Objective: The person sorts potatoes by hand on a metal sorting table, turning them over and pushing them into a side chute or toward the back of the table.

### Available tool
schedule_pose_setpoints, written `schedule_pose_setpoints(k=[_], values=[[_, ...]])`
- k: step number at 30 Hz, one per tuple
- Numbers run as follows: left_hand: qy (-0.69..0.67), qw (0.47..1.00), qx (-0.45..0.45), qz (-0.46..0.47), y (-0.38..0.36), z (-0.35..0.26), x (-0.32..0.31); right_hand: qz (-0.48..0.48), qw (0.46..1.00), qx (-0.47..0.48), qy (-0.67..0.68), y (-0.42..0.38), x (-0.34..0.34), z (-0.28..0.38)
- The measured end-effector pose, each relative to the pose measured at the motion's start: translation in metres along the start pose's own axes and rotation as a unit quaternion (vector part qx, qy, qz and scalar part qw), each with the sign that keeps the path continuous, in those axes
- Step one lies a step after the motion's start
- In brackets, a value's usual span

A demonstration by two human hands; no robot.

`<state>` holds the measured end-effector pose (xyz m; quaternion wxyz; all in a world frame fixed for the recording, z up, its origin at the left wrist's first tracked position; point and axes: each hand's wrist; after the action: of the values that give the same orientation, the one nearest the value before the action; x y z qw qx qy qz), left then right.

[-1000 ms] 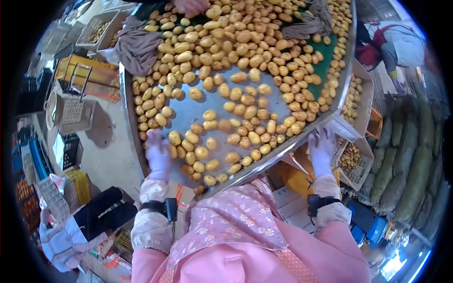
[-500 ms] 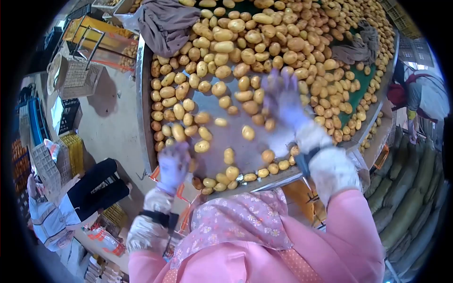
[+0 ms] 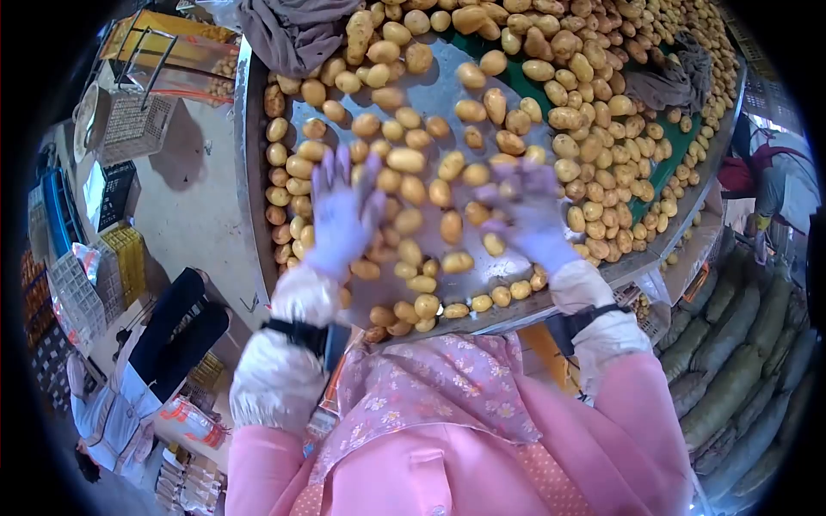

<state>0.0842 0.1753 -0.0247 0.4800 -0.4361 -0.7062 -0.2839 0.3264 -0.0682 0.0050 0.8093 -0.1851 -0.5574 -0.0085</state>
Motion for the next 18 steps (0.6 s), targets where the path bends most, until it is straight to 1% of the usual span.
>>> schedule_pose_setpoints(k=[1,2,3,4,5,6,7,8,9,10,11,12,13,14,15,16,17,18], values=[[0.008,0.999,0.001,0.035,-0.028,-0.016,-0.003,-0.002,1.000,0.001,-0.002,-0.012,-0.013,-0.017],[-0.054,0.995,-0.005,0.078,-0.052,-0.037,0.010,-0.163,0.977,-0.138,-0.018,-0.023,-0.041,-0.033],[-0.037,0.992,-0.025,0.116,-0.082,-0.047,0.002,-0.317,0.909,-0.270,-0.033,-0.030,-0.057,-0.042],[-0.058,0.989,-0.066,0.121,-0.110,-0.053,-0.003,-0.319,0.908,-0.270,-0.035,-0.031,-0.051,-0.020],[-0.066,0.970,-0.140,0.188,-0.129,-0.048,-0.001,-0.181,0.952,-0.238,-0.065,-0.027,-0.037,0.024],[-0.066,0.965,-0.160,0.198,-0.145,-0.039,-0.002,-0.038,0.975,-0.199,-0.094,-0.029,-0.030,0.049],[-0.067,0.959,-0.180,0.209,-0.158,-0.028,-0.001,-0.038,0.975,-0.199,-0.094,-0.038,-0.033,0.050],[-0.048,0.963,-0.168,0.207,-0.164,-0.020,0.010,-0.024,0.997,-0.056,-0.053,-0.050,-0.039,0.048],[-0.028,0.966,-0.156,0.204,-0.169,-0.013,0.018,-0.013,0.996,0.088,-0.011,-0.061,-0.046,0.040],[-0.040,0.967,-0.150,0.201,-0.173,-0.005,0.024,-0.026,0.993,0.113,-0.018,-0.062,-0.046,0.012],[-0.039,0.968,-0.148,0.199,-0.172,0.004,0.027,-0.027,0.994,0.036,-0.095,-0.047,-0.045,-0.015],[-0.074,0.974,-0.096,0.193,-0.172,0.012,0.029,-0.026,0.984,-0.042,-0.170,-0.025,-0.047,-0.039],[-0.111,0.974,-0.045,0.190,-0.174,0.013,0.031,-0.122,0.950,-0.192,-0.215,0.018,-0.010,-0.036],[-0.072,0.996,-0.021,0.048,-0.164,0.006,0.027,-0.237,0.949,-0.163,-0.126,0.045,-0.005,-0.073],[-0.058,0.998,0.010,-0.016,-0.138,0.001,0.030,-0.219,0.947,-0.186,-0.147,0.080,0.021,-0.071],[-0.042,0.995,0.039,-0.084,-0.108,-0.004,0.028,-0.312,0.924,-0.212,-0.057,0.117,0.011,-0.077],[-0.078,0.993,0.025,-0.084,-0.079,-0.003,0.022,-0.305,0.912,-0.262,-0.078,0.138,0.018,-0.064],[-0.116,0.990,0.011,-0.083,-0.053,-0.003,0.017,-0.294,0.908,-0.280,-0.107,0.151,0.016,-0.053]])
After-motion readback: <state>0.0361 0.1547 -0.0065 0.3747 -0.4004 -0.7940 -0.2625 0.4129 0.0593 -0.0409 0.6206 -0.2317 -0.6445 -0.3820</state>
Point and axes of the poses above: each hand's wrist, its own y-axis towards the middle knuckle, its own x-axis out of the back of the hand, z = x × y, and after that the axes turned 2 degrees about -x, right-handed
